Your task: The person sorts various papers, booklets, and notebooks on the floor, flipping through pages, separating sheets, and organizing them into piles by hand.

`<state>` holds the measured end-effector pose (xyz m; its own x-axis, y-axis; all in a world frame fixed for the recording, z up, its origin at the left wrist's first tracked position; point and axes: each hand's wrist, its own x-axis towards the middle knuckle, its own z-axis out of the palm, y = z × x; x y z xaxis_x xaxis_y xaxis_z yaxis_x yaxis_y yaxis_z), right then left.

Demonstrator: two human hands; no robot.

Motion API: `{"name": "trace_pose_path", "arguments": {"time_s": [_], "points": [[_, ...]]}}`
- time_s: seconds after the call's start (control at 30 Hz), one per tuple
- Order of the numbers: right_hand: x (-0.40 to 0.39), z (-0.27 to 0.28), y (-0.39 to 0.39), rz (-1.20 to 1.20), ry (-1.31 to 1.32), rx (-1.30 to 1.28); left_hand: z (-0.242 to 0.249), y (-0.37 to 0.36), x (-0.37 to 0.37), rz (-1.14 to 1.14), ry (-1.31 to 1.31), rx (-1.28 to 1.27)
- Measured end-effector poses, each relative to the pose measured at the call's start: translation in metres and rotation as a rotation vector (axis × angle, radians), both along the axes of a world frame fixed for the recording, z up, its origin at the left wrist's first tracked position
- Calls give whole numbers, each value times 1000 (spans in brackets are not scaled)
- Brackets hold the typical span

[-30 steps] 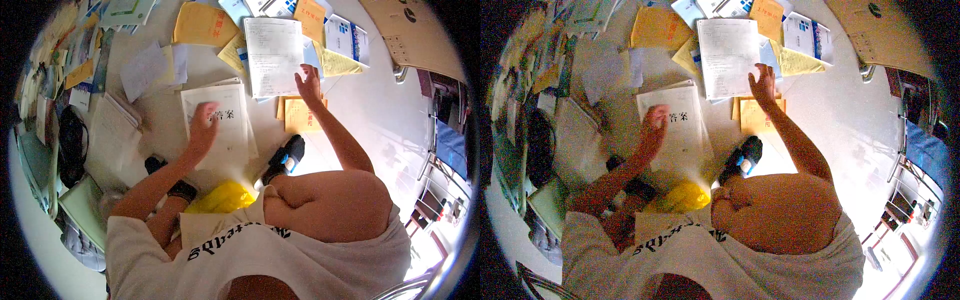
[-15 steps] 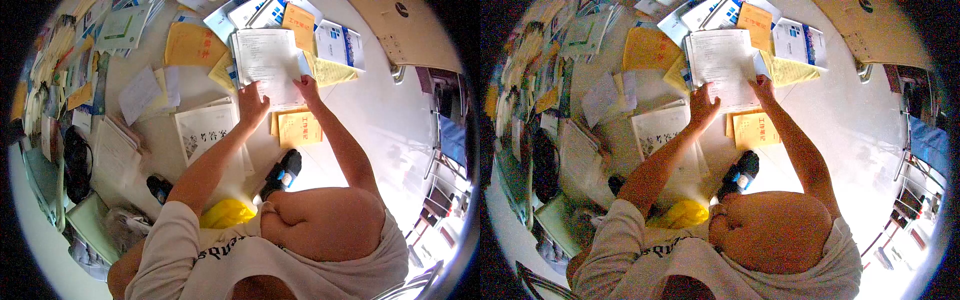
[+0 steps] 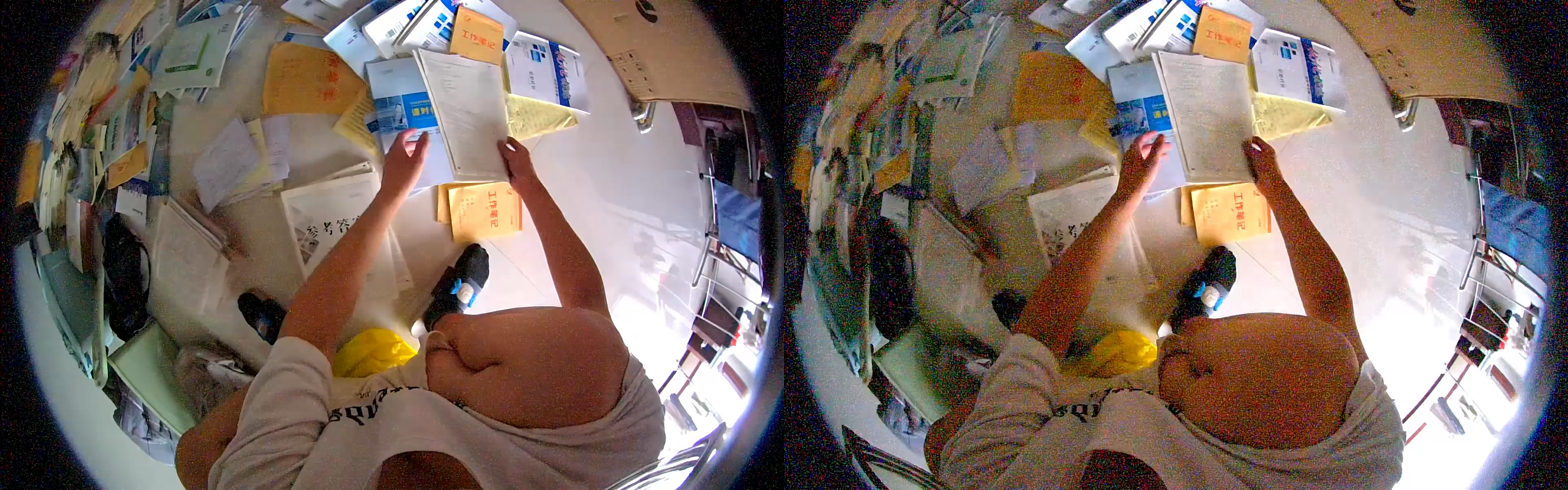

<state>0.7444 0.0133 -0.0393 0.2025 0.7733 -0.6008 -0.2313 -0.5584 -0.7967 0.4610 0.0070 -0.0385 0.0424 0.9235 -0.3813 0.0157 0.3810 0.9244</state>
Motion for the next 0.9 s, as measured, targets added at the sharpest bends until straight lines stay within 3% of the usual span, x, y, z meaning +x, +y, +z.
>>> {"name": "trace_pose_path", "arguments": {"time_s": [0.03,0.07,0.13,0.17,0.2,0.27,0.3,0.33,0.4,0.47,0.53,0.57,0.6,0.63,0.67,0.73,0.77,0.8,0.9], "points": [[8,-20,-2,78,-33,-10,36,1,1,-23,-306,-205],[14,-31,-4,155,-65,-20,67,0,0,29,-453,-377],[2,-27,-13,297,-314,88,55,6,3,194,-456,-501],[-1,-28,-14,367,-335,152,55,8,-1,141,-452,-475],[-7,-27,-16,437,-356,216,35,4,-5,114,-240,-313],[-34,-6,-27,534,-638,221,7,-9,-29,37,60,-177],[-41,21,-23,622,-644,77,25,-13,-37,4,30,-201],[-35,-4,-28,571,-484,180,43,-19,-44,-30,-2,-224],[-66,47,-33,478,-205,254,24,-40,-69,-118,-66,-103],[-91,80,-38,379,172,121,83,-59,-89,-184,-148,-251],[-117,93,-48,549,55,-125,39,-90,-132,-255,-153,-319],[-140,115,-53,721,-30,-10,92,-100,-133,-92,-202,-274],[-158,119,-63,837,24,137,127,-96,-149,-198,36,-481],[-171,99,-76,924,31,118,121,-117,-164,-65,-124,-294],[-182,108,-83,1028,-29,118,129,-129,-182,-54,-83,-409],[-193,111,-90,1072,97,171,136,-151,-212,-36,-45,-527],[-187,104,-83,1230,-88,54,135,-161,-225,-45,-56,-539],[-176,101,-66,1374,-172,187,133,-171,-236,-53,-66,-550],[-116,64,6,1429,-402,445,86,-203,-256,-13,76,-558]]}}
